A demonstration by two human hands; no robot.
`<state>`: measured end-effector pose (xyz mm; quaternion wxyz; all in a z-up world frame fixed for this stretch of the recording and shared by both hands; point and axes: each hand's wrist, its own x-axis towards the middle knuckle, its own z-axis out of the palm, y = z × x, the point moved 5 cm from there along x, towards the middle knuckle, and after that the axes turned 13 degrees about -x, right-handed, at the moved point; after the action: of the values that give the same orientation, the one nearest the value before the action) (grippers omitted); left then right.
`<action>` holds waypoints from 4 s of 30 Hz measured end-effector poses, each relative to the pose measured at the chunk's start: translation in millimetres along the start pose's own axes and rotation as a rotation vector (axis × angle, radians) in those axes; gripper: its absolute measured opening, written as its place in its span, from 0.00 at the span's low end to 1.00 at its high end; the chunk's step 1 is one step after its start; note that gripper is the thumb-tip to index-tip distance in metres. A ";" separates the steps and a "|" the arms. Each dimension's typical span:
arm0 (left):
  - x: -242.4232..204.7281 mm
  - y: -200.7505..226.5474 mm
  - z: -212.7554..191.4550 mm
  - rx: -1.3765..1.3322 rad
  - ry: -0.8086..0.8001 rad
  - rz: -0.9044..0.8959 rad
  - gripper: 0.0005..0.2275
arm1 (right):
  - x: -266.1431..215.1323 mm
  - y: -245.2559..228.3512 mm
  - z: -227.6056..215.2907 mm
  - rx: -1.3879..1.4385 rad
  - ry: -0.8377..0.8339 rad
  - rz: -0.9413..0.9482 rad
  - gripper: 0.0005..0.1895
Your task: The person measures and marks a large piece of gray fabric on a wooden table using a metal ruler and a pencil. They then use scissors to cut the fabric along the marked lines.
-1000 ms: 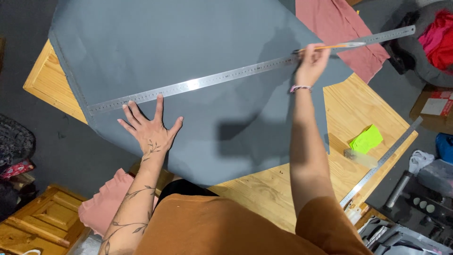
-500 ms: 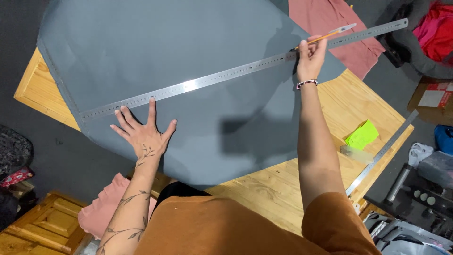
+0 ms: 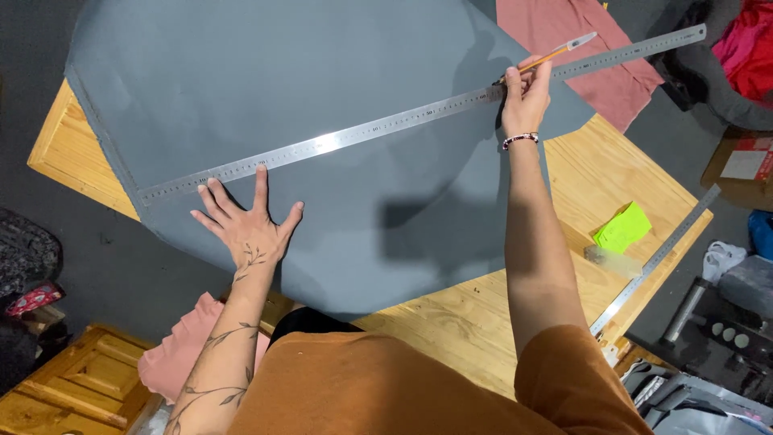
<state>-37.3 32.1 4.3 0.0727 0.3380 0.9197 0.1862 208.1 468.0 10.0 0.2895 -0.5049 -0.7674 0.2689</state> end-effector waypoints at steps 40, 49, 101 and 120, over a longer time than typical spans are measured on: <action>3.4 5.2 -5.1 0.006 0.192 0.141 0.35 | -72.3 -77.7 83.0 -0.077 -0.127 -0.240 0.05; 3.7 3.2 -1.9 0.016 0.186 0.113 0.35 | -136.2 -168.0 166.2 0.065 -0.297 -0.412 0.05; 2.5 5.4 -9.5 0.056 0.009 0.063 0.37 | 12.7 56.1 1.8 0.388 0.043 -0.029 0.10; 4.4 10.3 -13.8 0.025 -0.004 0.065 0.37 | 9.5 11.3 3.4 0.119 -0.114 -0.022 0.02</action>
<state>-38.2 38.1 20.9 0.0643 0.3690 0.9103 0.1764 209.6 480.3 1.3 0.2779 -0.4621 -0.7708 0.3392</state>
